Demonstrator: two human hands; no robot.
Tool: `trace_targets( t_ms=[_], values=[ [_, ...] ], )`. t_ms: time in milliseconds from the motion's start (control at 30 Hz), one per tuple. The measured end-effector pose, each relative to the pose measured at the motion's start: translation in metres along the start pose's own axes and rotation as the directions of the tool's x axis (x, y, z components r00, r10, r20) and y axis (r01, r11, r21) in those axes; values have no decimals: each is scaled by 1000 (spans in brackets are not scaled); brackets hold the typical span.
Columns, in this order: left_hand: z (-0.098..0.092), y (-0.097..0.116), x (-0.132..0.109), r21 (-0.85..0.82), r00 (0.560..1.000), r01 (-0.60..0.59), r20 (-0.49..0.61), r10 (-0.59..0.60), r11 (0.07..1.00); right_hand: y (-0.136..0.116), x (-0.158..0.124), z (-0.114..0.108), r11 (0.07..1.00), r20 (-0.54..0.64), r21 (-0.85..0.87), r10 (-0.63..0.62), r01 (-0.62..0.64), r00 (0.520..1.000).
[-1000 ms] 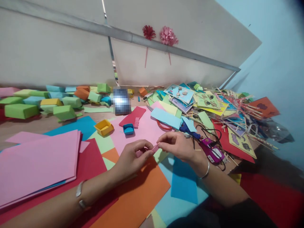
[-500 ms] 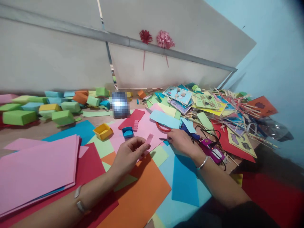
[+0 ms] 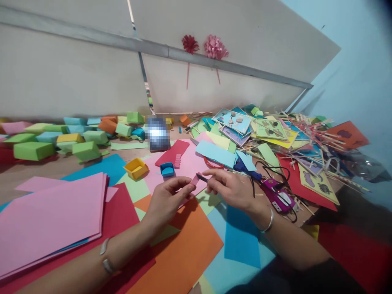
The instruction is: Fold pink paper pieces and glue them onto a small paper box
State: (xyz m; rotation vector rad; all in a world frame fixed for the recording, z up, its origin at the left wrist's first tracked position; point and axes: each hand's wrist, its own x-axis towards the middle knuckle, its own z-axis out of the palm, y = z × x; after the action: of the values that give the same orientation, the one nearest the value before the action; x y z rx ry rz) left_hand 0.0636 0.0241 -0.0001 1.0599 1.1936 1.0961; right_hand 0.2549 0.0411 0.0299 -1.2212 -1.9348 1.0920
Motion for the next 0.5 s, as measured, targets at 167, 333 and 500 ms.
trace_targets(
  t_ms=[167, 333, 500],
  values=[
    [0, 3, 0, 7, 1000, 1, 11, -1, 1000, 9, 1, 6, 986, 35, 162, 25, -30, 999],
    [-3, -1, 0, 72, 997, -38, 76, 32, 997, 13, 2, 9, 964, 14, 262, 33, -36, 999],
    [-3, -1, 0, 102, 995, -60, 81, 51, 993, 16, 1, 11, 953, 2, 300, 33, -32, 999]
  ],
)
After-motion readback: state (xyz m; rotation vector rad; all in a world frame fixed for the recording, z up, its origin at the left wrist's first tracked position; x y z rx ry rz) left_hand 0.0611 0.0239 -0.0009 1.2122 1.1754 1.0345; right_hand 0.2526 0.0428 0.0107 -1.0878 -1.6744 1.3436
